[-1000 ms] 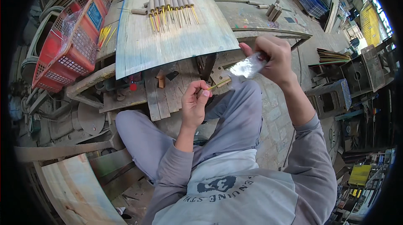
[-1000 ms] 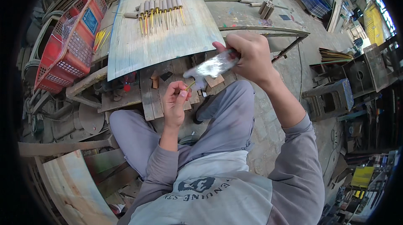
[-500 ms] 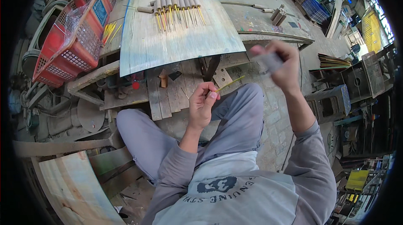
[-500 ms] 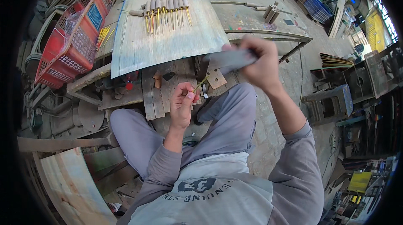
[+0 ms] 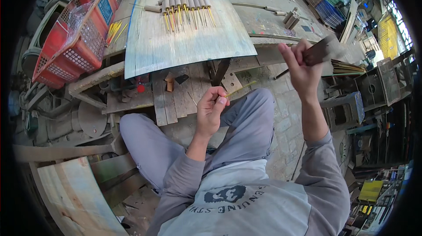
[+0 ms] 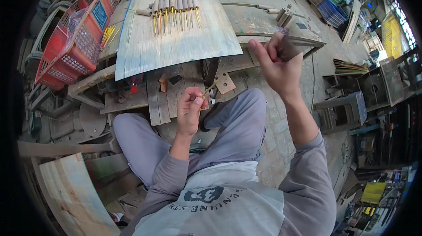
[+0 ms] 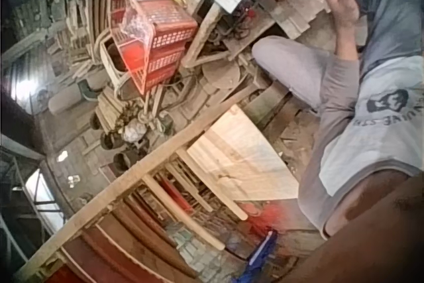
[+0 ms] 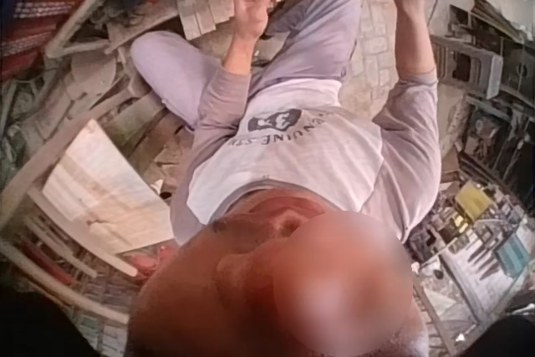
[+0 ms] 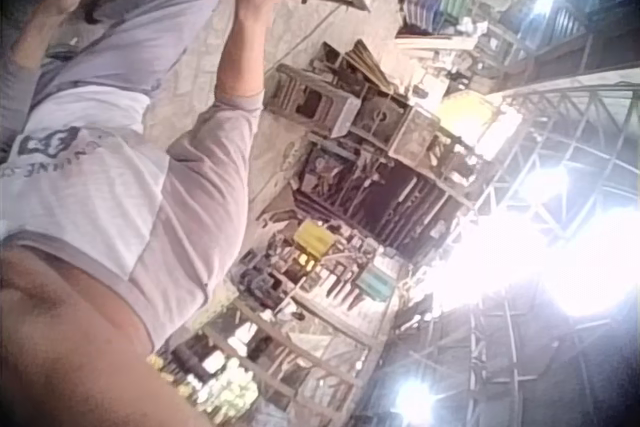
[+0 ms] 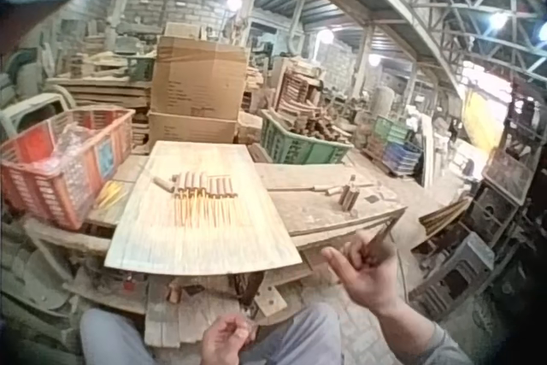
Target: The person inserts thin colored sticks into small cylindrical wooden pieces and then uses a chisel to trim the protruding ends flush with the cylinder. The person repeats this process for multiple items, placing the finished pieces on a nearby workbench.
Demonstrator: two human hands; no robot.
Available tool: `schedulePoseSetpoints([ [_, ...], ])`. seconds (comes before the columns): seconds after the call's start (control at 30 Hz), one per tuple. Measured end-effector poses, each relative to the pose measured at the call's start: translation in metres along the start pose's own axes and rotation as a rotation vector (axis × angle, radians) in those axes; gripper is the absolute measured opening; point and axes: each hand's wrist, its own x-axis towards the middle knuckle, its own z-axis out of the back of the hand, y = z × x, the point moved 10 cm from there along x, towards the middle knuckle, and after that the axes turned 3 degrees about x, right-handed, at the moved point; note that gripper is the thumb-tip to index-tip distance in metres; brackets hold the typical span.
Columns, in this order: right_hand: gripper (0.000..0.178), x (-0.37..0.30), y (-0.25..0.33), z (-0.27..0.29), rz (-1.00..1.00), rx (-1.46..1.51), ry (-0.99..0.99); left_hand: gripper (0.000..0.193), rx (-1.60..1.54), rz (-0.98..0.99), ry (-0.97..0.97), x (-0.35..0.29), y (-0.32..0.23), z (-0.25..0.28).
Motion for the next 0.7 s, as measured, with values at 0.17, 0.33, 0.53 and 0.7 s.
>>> schedulePoseSetpoints([
  [0.17, 0.038, -0.026, -0.007, -0.061, -0.424, 0.561, 0.663, 0.017, 0.057, 0.047, 0.041, 0.0, 0.0, -0.011],
  [0.33, 0.025, -0.054, -0.036, -0.057, -0.562, 0.838, 0.483, 0.038, 0.162, 0.105, 0.102, 0.002, 0.001, -0.018],
  [0.53, 0.022, -0.061, -0.026, -0.05, -0.54, 0.835, 0.365, 0.034, 0.324, -0.027, 0.056, -0.001, -0.003, -0.007],
  [0.7, 0.018, -0.062, -0.02, -0.047, -0.487, 0.739, 0.304, 0.021, 0.398, -0.129, 0.047, 0.003, -0.02, -0.012],
])
